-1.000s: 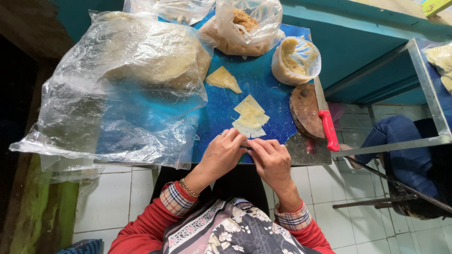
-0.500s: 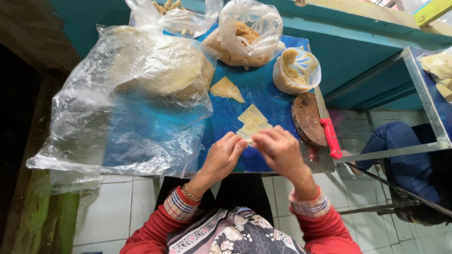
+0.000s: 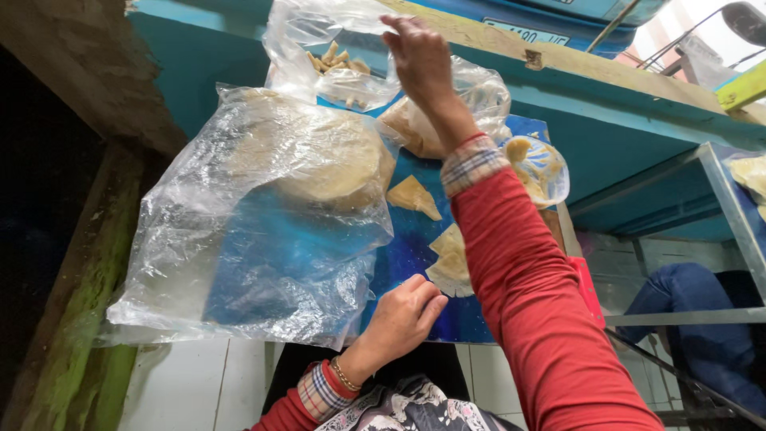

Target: The person folds triangular pastry wrappers at a small table. They place filling from a plastic bag onto a wrapper using a spoon, then fold the wrapper over the filling into a triangular parcel and set the finished parcel aside, repeating the process with more wrappers.

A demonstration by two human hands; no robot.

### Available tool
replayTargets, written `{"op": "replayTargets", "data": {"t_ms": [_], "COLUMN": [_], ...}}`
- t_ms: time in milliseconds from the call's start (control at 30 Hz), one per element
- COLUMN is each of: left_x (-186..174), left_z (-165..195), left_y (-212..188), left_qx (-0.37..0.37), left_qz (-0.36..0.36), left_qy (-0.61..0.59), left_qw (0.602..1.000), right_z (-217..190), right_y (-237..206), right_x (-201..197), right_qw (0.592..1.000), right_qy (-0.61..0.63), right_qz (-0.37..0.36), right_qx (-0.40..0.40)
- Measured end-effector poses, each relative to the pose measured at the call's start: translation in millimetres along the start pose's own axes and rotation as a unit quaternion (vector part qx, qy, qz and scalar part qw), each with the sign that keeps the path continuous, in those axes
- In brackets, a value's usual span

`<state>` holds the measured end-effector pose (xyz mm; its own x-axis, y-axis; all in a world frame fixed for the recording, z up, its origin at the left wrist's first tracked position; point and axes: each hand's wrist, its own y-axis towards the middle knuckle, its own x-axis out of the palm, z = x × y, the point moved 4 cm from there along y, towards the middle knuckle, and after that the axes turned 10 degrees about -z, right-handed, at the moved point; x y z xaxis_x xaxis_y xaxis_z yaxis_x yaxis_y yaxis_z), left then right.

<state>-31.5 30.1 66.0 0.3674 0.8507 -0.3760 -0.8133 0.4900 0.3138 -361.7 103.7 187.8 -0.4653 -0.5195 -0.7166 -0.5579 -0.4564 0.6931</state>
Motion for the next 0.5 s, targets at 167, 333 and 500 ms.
{"op": "replayTargets", "data": {"t_ms": [167, 333, 500], "left_x": [1.0, 3.5, 0.9], "left_z": [1.0, 1.4, 2.0], "left_y": [0.6, 2.4, -1.5], "left_qx": [0.009, 0.026, 0.025], "left_qz": [-0.026, -0.038, -0.029], "left_qy": [0.012, 0.028, 0.019], "left_qw": [1.000, 0.999, 0.999], "right_z": [71.6, 107.6, 109.7], "right_y": [-68.7, -136.1, -136.2], "right_x": [-41.1, -40.0, -8.3], "right_qw": [0.941, 0.860, 0.869], "right_qy": [-0.130, -0.075, -0.211], "right_qz": [-0.247, -0.402, -0.412], "right_qx": [0.192, 0.307, 0.176]}}
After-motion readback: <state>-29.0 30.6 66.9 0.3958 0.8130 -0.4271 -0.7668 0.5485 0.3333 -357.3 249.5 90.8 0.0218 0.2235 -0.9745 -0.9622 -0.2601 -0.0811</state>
